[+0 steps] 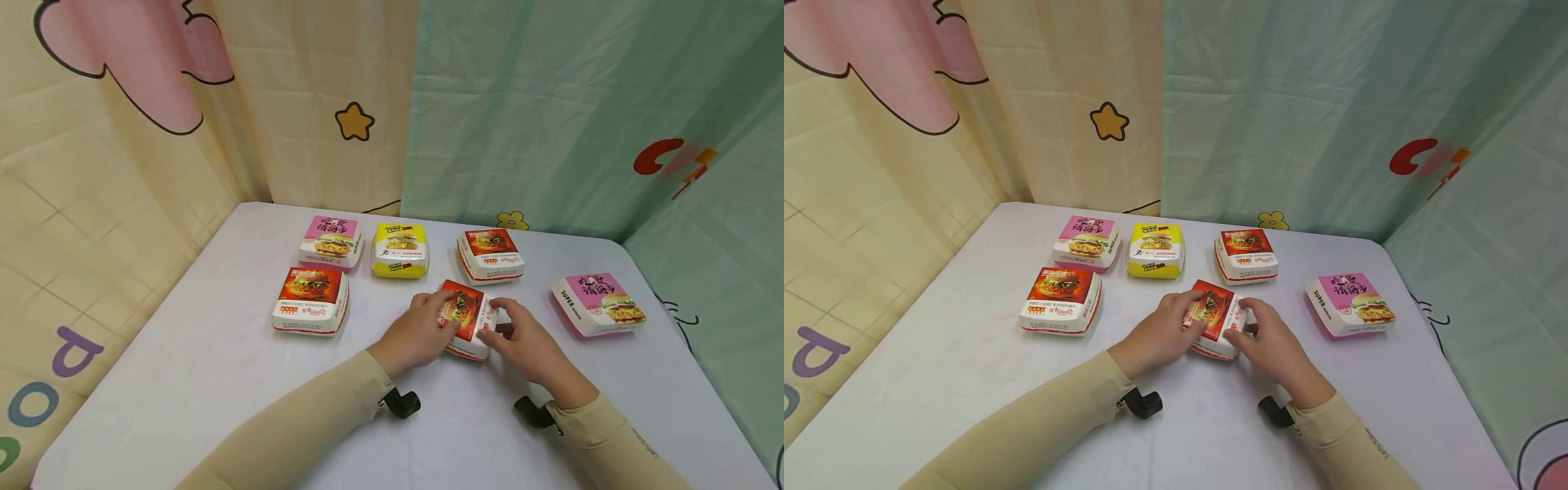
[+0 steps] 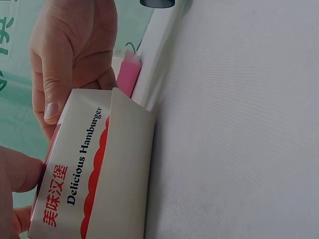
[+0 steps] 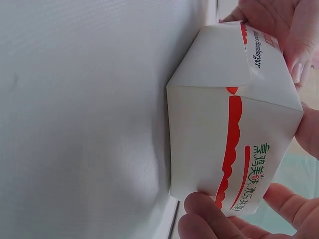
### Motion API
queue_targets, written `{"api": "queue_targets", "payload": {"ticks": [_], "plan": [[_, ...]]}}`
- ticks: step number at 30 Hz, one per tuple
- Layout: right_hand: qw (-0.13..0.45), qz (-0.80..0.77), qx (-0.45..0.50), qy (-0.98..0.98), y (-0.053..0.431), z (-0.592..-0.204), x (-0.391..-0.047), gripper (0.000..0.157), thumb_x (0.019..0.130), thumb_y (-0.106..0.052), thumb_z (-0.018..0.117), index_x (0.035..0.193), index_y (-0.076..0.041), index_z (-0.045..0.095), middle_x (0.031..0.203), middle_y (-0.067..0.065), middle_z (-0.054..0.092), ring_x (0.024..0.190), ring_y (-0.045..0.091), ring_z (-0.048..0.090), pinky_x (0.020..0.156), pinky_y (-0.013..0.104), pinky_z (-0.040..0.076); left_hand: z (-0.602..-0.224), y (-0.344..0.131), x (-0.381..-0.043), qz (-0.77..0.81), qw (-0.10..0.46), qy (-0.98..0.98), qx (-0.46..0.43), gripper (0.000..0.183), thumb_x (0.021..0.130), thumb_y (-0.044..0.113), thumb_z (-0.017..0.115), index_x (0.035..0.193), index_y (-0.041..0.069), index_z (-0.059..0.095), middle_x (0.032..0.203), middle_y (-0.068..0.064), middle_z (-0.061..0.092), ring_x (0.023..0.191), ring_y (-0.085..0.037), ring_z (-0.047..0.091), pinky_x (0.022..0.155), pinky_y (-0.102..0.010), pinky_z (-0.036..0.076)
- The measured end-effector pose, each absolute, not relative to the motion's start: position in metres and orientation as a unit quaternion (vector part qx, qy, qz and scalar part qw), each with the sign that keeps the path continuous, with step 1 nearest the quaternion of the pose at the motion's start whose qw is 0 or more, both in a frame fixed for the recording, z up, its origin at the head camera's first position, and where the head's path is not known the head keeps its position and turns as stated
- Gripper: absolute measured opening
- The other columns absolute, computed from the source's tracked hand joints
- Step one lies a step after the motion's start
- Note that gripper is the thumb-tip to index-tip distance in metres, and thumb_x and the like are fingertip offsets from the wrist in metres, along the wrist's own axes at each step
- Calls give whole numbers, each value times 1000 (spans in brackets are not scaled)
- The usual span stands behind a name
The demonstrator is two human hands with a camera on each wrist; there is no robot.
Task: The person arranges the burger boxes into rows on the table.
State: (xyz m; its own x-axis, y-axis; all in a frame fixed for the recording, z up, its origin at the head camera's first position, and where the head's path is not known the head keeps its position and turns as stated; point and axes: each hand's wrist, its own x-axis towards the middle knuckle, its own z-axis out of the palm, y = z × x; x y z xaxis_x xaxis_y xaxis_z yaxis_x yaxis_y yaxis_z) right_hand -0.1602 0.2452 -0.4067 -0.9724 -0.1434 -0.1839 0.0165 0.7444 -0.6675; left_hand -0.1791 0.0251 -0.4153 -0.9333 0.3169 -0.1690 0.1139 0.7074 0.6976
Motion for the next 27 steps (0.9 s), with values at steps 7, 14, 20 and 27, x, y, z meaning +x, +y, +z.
{"api": "queue_targets", "payload": {"ticks": [7,14,20,27], "plan": [[112,-351,-39,929,241,-408,-161,71,99,-40,73,156,-12,39,156,24,48,127,43,64,95,53,61,-416,20,-179,365,136,914,115,66,104,51,60,163,37,35,163,-9,39,131,-30,56,111,-57,51],[121,-347,-32,930,237,-406,-160,73,100,-41,72,158,-14,37,155,24,50,127,42,64,94,53,61,-417,18,-180,364,132,915,115,65,104,51,60,163,38,35,162,-10,39,130,-30,57,111,-56,50],[120,-338,-35,933,236,-407,-161,72,101,-42,70,159,-16,37,153,23,53,126,40,65,95,53,61,-416,17,-180,362,133,915,114,67,104,51,60,163,34,35,162,-11,39,129,-30,57,111,-55,50],[120,-340,-38,932,234,-408,-161,73,100,-42,70,160,-17,37,149,23,57,122,37,67,94,52,62,-416,16,-180,359,131,917,116,67,104,50,60,164,33,34,162,-12,39,129,-30,57,111,-54,50]]}}
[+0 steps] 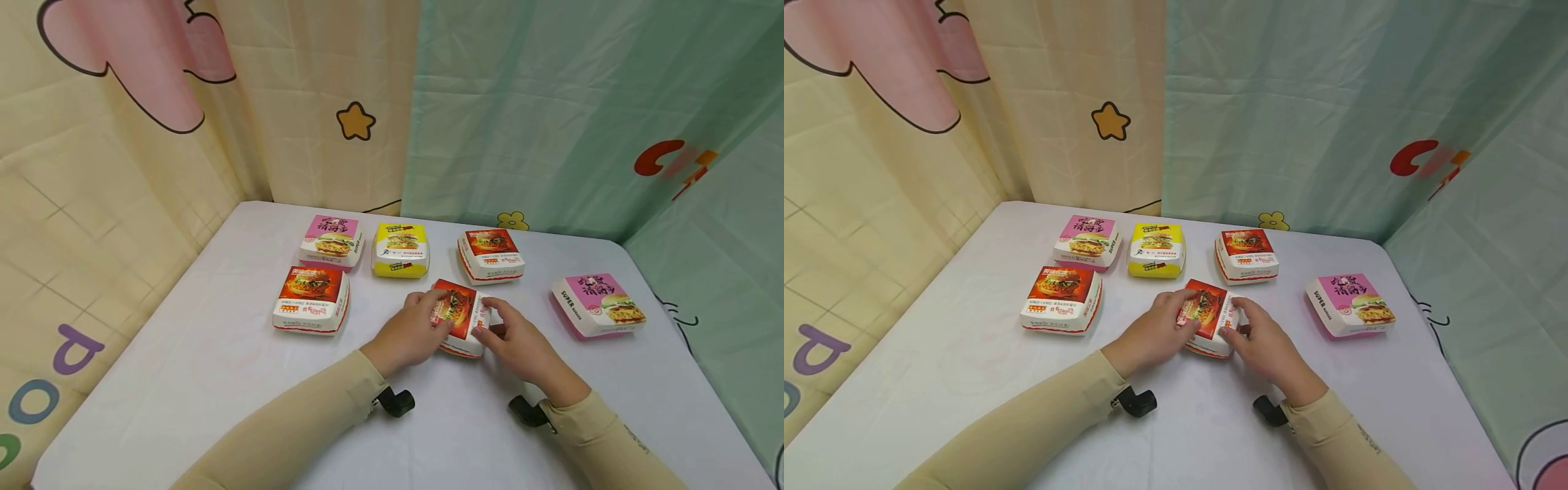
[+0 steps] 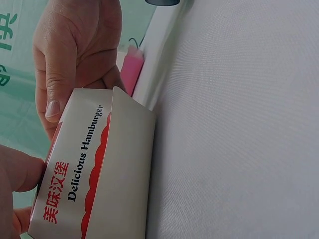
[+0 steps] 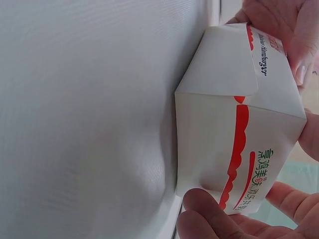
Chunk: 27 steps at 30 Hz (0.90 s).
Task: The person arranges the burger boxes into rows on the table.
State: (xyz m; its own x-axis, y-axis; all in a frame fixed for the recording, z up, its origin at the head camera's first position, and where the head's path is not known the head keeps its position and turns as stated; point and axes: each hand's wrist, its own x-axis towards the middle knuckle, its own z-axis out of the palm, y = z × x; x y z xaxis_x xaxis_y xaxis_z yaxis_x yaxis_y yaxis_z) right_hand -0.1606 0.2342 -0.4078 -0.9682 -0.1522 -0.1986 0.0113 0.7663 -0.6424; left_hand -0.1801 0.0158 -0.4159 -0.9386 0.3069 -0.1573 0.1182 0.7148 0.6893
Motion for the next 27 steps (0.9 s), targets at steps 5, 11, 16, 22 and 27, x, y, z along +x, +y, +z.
{"api": "queue_targets", "payload": {"ticks": [5,11,16,22,27], "plan": [[121,-339,-39,932,234,-408,-161,73,100,-43,70,160,-17,36,149,23,57,122,37,67,93,52,62,-415,16,-180,362,131,916,114,66,104,49,60,163,33,35,162,-12,39,129,-30,57,112,-54,50],[121,-345,-43,930,234,-409,-161,73,101,-41,70,160,-16,36,146,23,59,119,35,69,91,50,63,-416,16,-180,362,131,916,112,66,104,49,61,163,34,36,161,-11,40,130,-31,57,112,-55,50],[121,-344,-43,930,234,-409,-161,72,101,-41,70,160,-16,36,146,23,60,118,35,69,91,50,63,-418,15,-181,364,130,915,111,66,104,50,60,163,34,35,161,-11,40,130,-31,57,112,-55,50],[117,-344,-44,930,232,-409,-160,71,102,-39,70,160,-15,36,145,23,61,117,33,70,92,50,62,-419,15,-181,364,124,916,114,66,104,50,60,163,34,36,161,-11,40,131,-31,56,112,-56,50],[115,-346,-45,930,232,-410,-160,71,102,-38,69,160,-15,36,145,24,61,117,33,70,93,50,62,-420,13,-182,366,121,915,119,65,105,50,59,163,33,35,161,-12,40,132,-31,56,112,-56,50]]}}
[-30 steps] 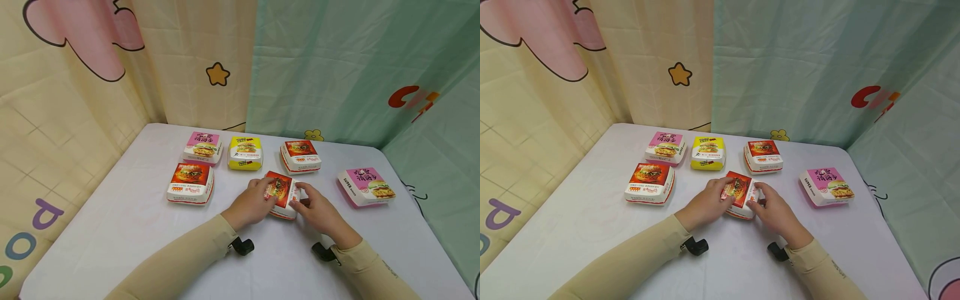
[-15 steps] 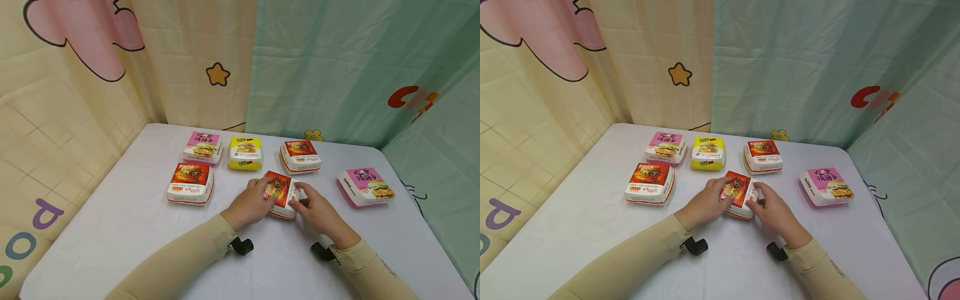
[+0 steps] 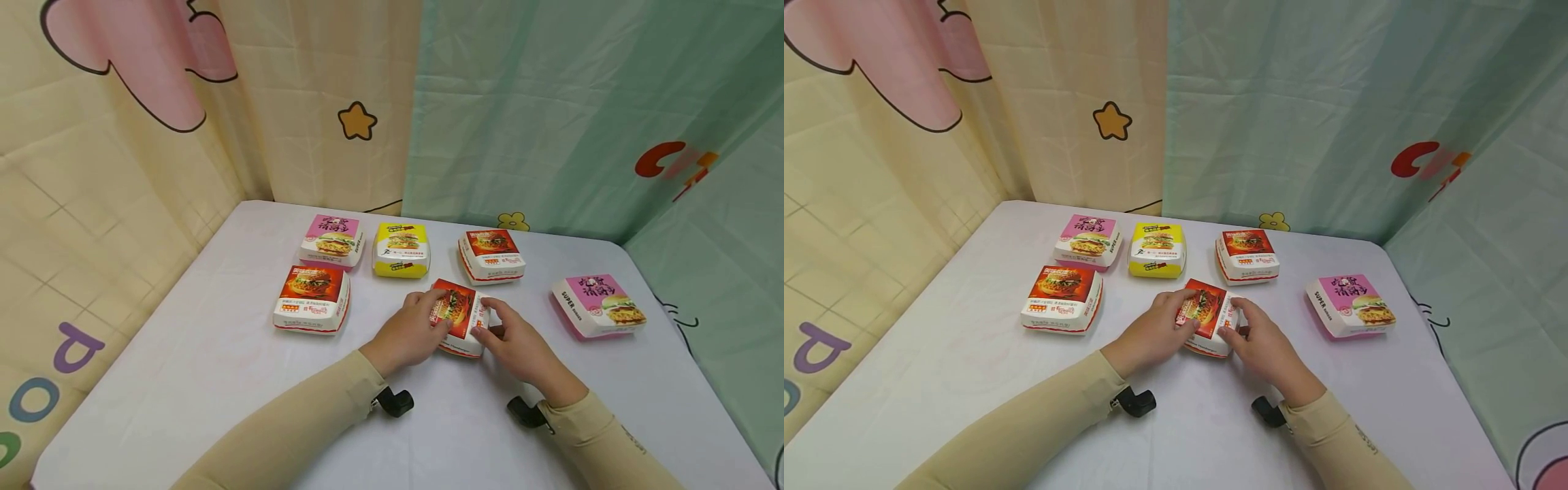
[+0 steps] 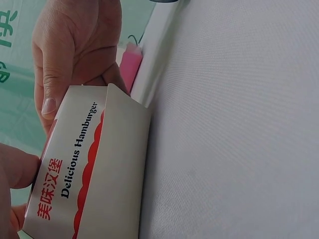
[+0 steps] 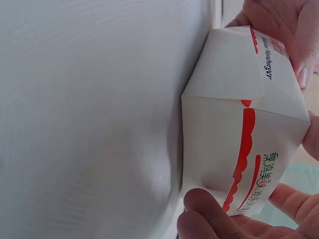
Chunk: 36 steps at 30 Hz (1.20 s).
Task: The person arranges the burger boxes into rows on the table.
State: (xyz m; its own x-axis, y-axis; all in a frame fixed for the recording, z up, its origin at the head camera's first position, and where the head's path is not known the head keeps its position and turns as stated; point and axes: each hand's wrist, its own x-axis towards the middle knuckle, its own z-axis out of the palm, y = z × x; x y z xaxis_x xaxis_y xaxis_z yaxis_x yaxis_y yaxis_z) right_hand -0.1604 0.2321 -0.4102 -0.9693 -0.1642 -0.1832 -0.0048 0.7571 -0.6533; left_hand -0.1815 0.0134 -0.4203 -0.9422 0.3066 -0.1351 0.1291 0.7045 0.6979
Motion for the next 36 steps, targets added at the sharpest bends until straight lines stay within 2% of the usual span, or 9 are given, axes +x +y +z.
{"api": "queue_targets", "payload": {"ticks": [13,20,28,36], "plan": [[115,-352,-37,928,231,-413,-158,72,103,-41,67,161,-15,33,146,25,61,118,34,70,93,50,62,-423,11,-180,370,113,913,129,64,105,51,59,162,34,37,161,-11,40,137,-30,55,114,-56,48],[99,-354,-44,929,229,-413,-155,70,104,-40,67,160,-13,36,162,23,44,129,41,64,101,54,58,-426,10,-181,370,111,913,132,64,105,52,58,162,35,37,161,-10,40,136,-30,55,115,-56,47],[117,-346,-34,930,226,-412,-159,71,104,-41,66,161,-16,34,154,24,54,124,37,67,98,54,60,-424,8,-183,384,122,907,119,63,104,50,60,162,37,37,162,-11,39,135,-31,55,114,-57,48],[125,-330,-41,935,225,-412,-164,71,104,-41,66,162,-19,32,146,24,62,123,36,68,98,56,59,-425,7,-188,409,125,897,112,62,104,47,61,160,33,40,163,-10,36,135,-32,53,115,-58,46]]}}
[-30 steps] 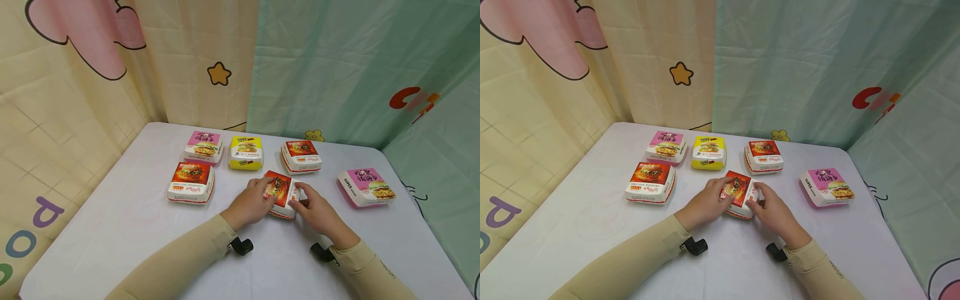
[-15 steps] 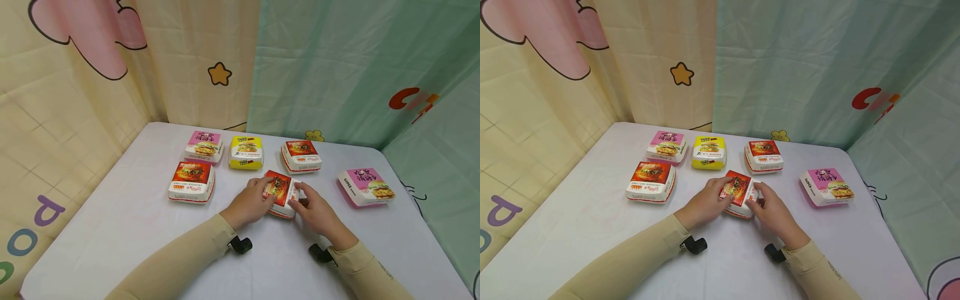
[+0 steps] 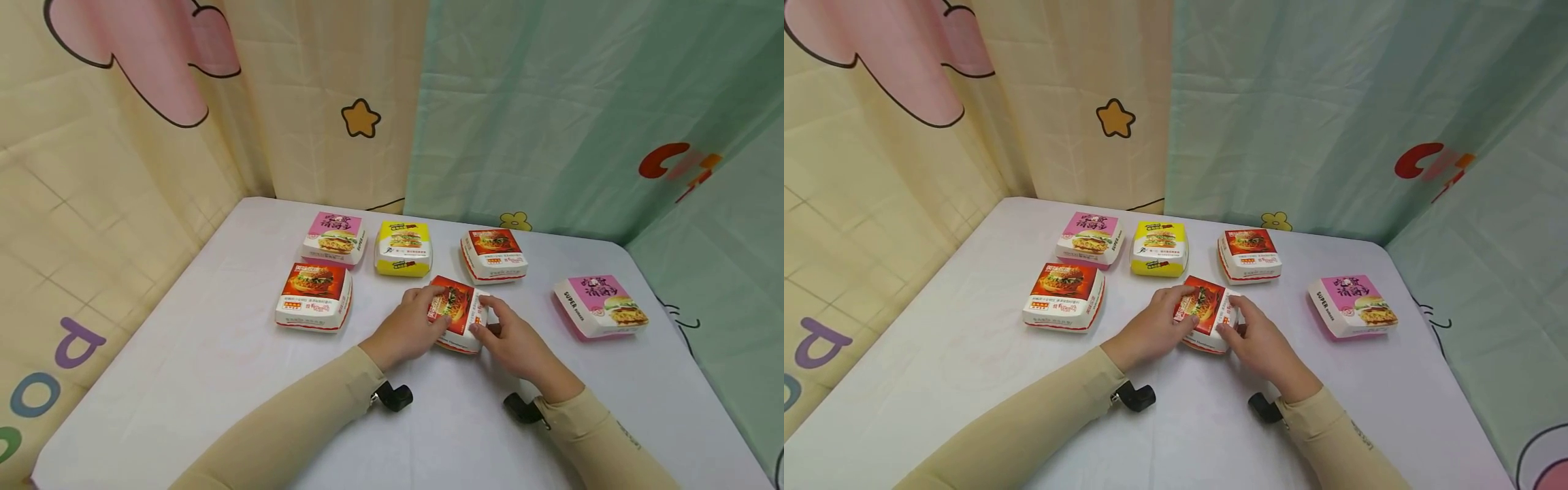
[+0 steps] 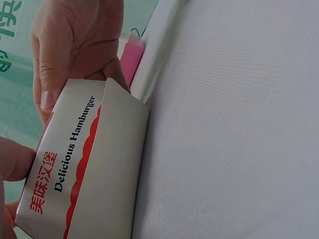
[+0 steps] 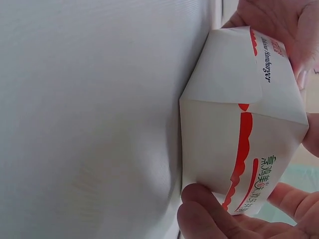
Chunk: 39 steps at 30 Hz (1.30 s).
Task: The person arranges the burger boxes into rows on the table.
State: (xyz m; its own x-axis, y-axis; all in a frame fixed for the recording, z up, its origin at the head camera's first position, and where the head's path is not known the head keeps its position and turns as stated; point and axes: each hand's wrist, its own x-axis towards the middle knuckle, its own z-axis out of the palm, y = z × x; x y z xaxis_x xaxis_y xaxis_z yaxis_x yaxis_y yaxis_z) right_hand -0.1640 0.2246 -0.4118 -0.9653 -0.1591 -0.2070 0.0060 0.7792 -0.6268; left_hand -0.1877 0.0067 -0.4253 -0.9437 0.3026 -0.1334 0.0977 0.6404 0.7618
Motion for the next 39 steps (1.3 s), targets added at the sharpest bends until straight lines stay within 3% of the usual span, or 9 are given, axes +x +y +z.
{"api": "queue_targets", "payload": {"ticks": [13,22,39], "plan": [[139,-310,-30,940,225,-408,-165,72,103,-41,65,162,-19,30,136,23,67,112,32,69,88,50,62,-423,9,-188,418,144,890,109,64,104,47,63,160,30,38,163,-8,36,134,-28,53,115,-54,47],[161,-325,-37,931,227,-406,-169,83,98,-51,71,162,-20,29,133,21,68,109,29,68,84,46,63,-422,8,-187,403,139,899,104,64,103,46,62,159,26,37,159,-12,37,125,-30,56,111,-53,50],[155,-306,-68,937,213,-406,-175,65,106,-40,62,162,-23,35,148,20,59,108,28,67,86,44,61,-419,-2,-179,384,136,910,78,72,102,48,62,162,27,27,157,-17,36,125,-33,57,106,-52,54]]}}
